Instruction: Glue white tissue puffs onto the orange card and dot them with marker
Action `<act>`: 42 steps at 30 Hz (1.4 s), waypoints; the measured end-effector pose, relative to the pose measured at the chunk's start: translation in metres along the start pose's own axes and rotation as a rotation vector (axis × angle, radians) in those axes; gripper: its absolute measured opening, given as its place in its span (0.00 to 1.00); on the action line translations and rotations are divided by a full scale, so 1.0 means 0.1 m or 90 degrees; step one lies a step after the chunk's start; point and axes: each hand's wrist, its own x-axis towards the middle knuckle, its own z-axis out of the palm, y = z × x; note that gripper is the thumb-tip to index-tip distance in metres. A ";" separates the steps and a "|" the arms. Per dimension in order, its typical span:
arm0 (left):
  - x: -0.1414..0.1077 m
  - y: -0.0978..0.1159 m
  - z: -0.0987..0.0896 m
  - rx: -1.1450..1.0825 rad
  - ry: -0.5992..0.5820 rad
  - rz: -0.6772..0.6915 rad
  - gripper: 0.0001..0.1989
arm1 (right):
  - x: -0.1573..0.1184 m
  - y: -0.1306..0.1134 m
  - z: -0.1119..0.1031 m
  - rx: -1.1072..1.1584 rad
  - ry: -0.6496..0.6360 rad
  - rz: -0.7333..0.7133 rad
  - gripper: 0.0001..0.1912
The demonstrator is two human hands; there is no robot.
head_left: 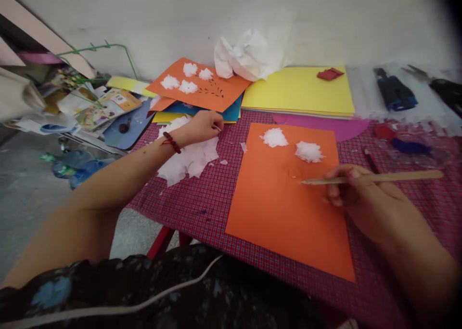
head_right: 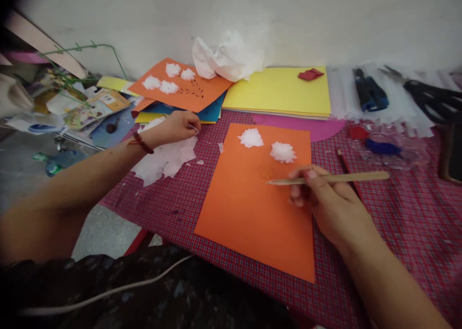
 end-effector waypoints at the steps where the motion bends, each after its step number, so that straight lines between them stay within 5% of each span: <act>1: -0.05 0.04 -0.04 -0.033 0.016 0.004 0.11 | 0.00 0.00 0.00 0.001 0.003 -0.006 0.17; 4: -0.26 0.20 -0.13 -0.119 0.038 0.052 0.09 | 0.02 0.00 0.00 0.010 0.005 -0.012 0.16; 8: -0.56 0.41 -0.14 -0.208 -0.045 0.112 0.08 | 0.02 0.01 0.00 0.013 0.000 -0.021 0.15; 13: -0.76 0.50 -0.01 -0.295 -0.125 0.055 0.18 | 0.02 -0.01 0.02 0.022 0.010 -0.018 0.12; 21: -0.83 0.52 0.12 -0.381 -0.084 0.009 0.07 | 0.02 -0.05 0.05 0.018 0.015 -0.032 0.12; 27: -0.90 0.71 0.14 -0.431 -0.008 0.043 0.09 | -0.04 -0.09 0.11 0.052 -0.026 -0.110 0.07; 34: -0.82 1.37 0.24 -0.450 0.201 0.294 0.20 | -0.21 -0.11 0.26 -0.035 -0.093 -0.251 0.07; 37: -0.70 1.57 0.34 -0.560 0.148 0.310 0.27 | -0.23 -0.13 0.28 -0.064 -0.117 -0.273 0.13; 42: -0.59 1.72 0.39 -0.693 0.008 0.161 0.28 | -0.21 -0.15 0.29 -0.101 -0.134 -0.286 0.11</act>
